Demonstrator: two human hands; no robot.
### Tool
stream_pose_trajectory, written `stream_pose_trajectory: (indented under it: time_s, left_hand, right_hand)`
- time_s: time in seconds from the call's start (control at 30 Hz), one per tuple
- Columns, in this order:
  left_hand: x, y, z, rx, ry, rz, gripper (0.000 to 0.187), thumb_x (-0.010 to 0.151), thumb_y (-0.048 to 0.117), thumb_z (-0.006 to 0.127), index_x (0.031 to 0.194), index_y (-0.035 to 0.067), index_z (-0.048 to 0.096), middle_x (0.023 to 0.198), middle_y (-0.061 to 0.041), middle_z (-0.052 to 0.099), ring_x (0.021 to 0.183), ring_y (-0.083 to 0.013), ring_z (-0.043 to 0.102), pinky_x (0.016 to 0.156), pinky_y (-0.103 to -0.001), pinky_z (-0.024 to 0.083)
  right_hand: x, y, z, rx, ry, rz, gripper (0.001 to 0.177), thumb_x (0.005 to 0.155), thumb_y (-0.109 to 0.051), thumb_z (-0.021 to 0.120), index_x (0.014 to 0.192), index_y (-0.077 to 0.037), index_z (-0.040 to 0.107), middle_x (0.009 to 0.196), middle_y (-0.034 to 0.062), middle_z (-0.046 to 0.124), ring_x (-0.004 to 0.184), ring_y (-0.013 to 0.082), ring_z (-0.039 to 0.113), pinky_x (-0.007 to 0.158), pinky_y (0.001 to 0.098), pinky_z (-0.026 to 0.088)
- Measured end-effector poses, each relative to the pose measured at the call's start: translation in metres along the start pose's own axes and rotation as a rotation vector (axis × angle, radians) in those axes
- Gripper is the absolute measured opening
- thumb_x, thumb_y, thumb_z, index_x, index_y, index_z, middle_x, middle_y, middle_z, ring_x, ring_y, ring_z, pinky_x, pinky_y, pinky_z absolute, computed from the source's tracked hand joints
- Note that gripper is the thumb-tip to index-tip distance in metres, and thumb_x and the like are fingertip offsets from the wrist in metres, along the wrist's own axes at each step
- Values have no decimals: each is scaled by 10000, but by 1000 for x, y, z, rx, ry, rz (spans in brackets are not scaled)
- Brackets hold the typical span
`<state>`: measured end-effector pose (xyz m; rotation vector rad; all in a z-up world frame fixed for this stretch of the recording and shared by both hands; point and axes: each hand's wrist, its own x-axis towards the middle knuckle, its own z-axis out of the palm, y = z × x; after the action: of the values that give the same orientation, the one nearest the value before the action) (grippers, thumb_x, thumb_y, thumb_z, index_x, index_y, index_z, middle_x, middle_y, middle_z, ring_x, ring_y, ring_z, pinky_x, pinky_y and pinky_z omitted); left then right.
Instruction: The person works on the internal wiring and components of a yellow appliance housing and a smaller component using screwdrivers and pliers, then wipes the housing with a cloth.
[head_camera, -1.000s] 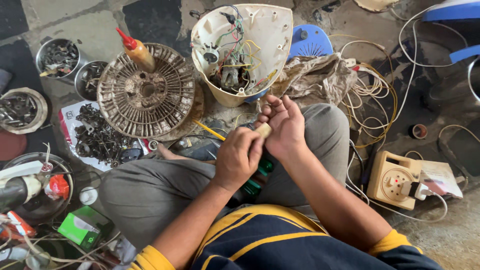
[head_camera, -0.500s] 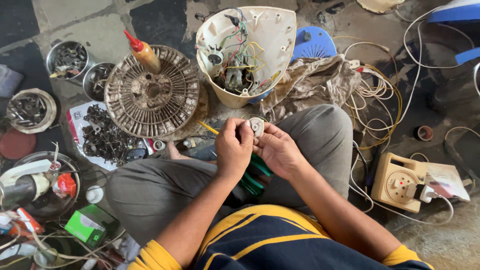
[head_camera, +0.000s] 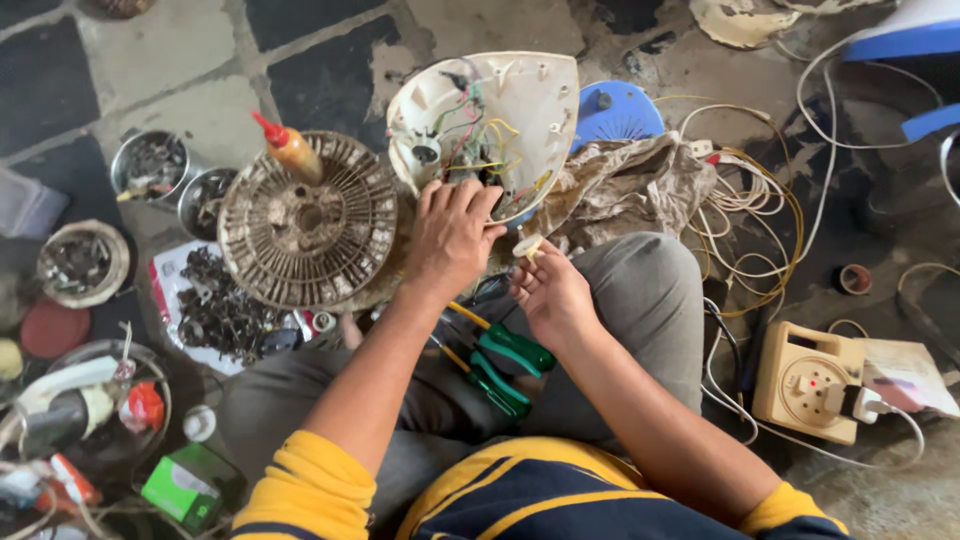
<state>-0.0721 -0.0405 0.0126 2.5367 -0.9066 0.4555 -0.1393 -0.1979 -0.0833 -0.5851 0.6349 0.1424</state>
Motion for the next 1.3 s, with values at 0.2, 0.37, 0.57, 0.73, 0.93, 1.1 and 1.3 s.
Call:
stream_pose_trajectory:
  time_s: [0.2, 0.37, 0.57, 0.73, 0.93, 1.1, 1.3]
  left_hand:
    - [-4, -9, 7, -9, -73, -11, 279, 933, 248, 726, 1174, 120, 667, 992, -55, 647, 998, -292, 601, 997, -484, 409]
    - [-6, -12, 11, -30, -47, 2, 283, 915, 257, 723, 1161, 133, 662, 1000, -43, 661, 991, -289, 605, 980, -480, 408]
    - [-5, -13, 7, -36, -45, 13, 275, 917, 243, 721, 1163, 136, 658, 995, -29, 672, 971, -278, 603, 955, -470, 410]
    - [-5, -11, 5, -60, -51, -2, 267, 915, 238, 719, 1154, 133, 664, 982, -33, 672, 960, -275, 606, 931, -464, 409]
    - [-1, -10, 3, -79, -108, -53, 195, 903, 221, 721, 1082, 150, 687, 954, -36, 679, 940, -280, 617, 899, -461, 399]
    - [0, -16, 5, -149, -72, -58, 208, 881, 200, 724, 1080, 148, 694, 983, -33, 691, 967, -283, 625, 894, -458, 388]
    - [19, -60, 2, -191, -90, -143, 259, 842, 206, 775, 1084, 147, 706, 1031, -32, 736, 996, -290, 662, 890, -467, 409]
  right_hand:
    - [28, 0, 1, 68, -67, -5, 209, 1001, -162, 545, 1184, -84, 608, 905, 21, 639, 825, 160, 620, 796, 343, 537]
    - [23, 2, 0, 22, -105, -46, 227, 1018, -166, 558, 1203, -62, 637, 910, 29, 653, 810, 156, 631, 770, 335, 545]
    - [24, 0, 3, 17, -131, -56, 221, 1036, -174, 572, 1188, -29, 642, 912, 40, 659, 815, 162, 646, 767, 333, 555]
    - [25, 0, -3, 61, -159, -43, 210, 1054, -202, 568, 1147, -23, 624, 927, 54, 668, 824, 172, 657, 766, 334, 564]
    - [25, 10, 2, -75, -154, -154, 251, 1040, -200, 575, 1174, 3, 635, 977, 76, 716, 851, 172, 700, 762, 315, 585]
    - [27, 9, 12, -339, -76, -295, 280, 989, -153, 698, 1180, 51, 666, 890, 75, 719, 735, 146, 708, 648, 281, 586]
    - [42, 3, 58, -504, 8, -558, 259, 913, -123, 792, 975, 15, 582, 772, 96, 719, 601, 129, 676, 538, 261, 549]
